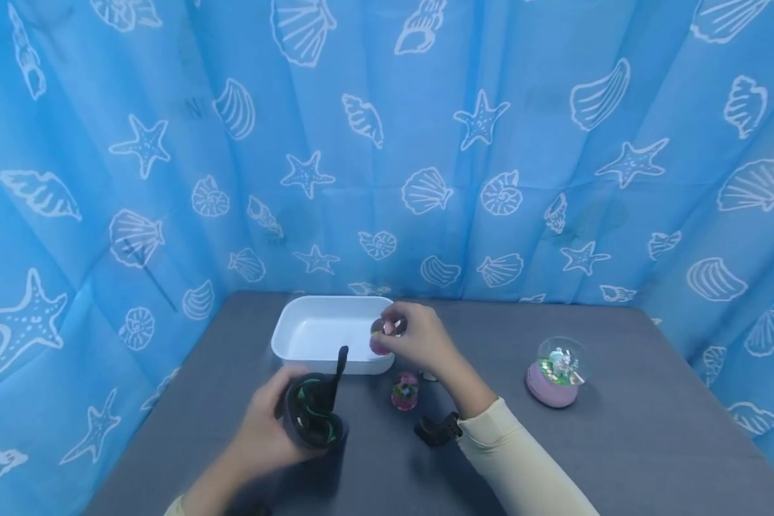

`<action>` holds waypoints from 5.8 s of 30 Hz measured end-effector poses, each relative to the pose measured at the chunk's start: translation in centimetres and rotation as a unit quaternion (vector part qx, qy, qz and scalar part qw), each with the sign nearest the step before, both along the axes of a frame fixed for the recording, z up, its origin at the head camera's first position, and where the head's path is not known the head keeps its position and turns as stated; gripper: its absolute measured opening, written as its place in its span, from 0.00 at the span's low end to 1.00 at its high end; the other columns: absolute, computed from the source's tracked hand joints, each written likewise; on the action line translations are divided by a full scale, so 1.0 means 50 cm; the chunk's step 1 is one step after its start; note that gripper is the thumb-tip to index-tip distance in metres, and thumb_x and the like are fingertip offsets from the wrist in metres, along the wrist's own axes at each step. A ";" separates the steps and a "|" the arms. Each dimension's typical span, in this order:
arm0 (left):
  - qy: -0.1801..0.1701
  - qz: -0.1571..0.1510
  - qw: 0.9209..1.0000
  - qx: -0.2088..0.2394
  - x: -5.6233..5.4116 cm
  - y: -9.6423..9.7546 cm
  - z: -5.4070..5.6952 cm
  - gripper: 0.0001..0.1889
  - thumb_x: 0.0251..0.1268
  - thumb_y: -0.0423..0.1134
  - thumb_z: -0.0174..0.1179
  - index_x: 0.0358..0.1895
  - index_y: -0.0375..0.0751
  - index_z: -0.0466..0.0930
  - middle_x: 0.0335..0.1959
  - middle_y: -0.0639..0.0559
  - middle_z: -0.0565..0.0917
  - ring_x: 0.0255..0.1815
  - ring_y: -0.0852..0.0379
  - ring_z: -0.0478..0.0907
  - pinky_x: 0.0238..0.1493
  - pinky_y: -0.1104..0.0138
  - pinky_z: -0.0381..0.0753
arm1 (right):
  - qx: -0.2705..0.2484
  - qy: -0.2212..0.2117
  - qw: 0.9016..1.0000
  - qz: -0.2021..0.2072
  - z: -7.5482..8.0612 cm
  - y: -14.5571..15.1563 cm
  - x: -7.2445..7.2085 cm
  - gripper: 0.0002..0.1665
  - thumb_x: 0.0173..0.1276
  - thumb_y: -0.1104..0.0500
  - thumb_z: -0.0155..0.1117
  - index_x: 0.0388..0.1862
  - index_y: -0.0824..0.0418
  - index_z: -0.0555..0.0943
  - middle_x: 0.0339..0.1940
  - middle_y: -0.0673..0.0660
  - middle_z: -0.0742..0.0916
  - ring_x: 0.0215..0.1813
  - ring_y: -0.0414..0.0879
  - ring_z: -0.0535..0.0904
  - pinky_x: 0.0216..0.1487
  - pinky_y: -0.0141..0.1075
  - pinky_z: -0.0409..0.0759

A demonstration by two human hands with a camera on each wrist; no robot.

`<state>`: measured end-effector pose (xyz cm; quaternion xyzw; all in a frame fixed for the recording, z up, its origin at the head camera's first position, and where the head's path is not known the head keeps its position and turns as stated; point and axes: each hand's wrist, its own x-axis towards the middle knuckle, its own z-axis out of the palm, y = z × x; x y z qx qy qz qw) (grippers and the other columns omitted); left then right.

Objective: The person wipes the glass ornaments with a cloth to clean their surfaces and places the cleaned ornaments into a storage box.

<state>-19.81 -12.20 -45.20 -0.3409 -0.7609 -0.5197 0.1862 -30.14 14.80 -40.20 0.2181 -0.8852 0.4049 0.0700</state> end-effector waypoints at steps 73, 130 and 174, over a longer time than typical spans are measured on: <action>-0.006 0.001 1.000 -0.005 0.005 -0.005 -0.014 0.40 0.43 0.37 0.86 0.63 0.47 0.74 0.51 0.53 0.87 0.47 0.57 0.86 0.54 0.64 0.88 | 0.188 0.007 0.982 0.008 -0.056 -0.067 -0.097 0.20 0.69 0.60 0.76 0.57 0.66 0.87 0.53 0.61 0.89 0.57 0.56 0.84 0.61 0.51 0.85; -0.045 -0.010 0.999 -0.017 0.014 0.007 -0.022 0.38 0.48 0.39 0.85 0.63 0.54 0.73 0.52 0.58 0.86 0.48 0.59 0.85 0.56 0.64 0.88 | 0.051 -0.048 0.997 0.037 -0.106 0.084 0.110 0.28 0.69 0.54 0.76 0.66 0.59 0.81 0.58 0.56 0.88 0.58 0.51 0.86 0.58 0.52 0.88; -0.065 -0.011 0.997 -0.031 0.021 0.014 -0.024 0.38 0.48 0.38 0.85 0.63 0.55 0.73 0.53 0.58 0.85 0.50 0.60 0.86 0.58 0.62 0.88 | 0.068 -0.105 0.990 0.070 -0.156 0.076 0.096 0.32 0.61 0.61 0.80 0.64 0.58 0.81 0.59 0.52 0.87 0.63 0.50 0.84 0.65 0.53 0.84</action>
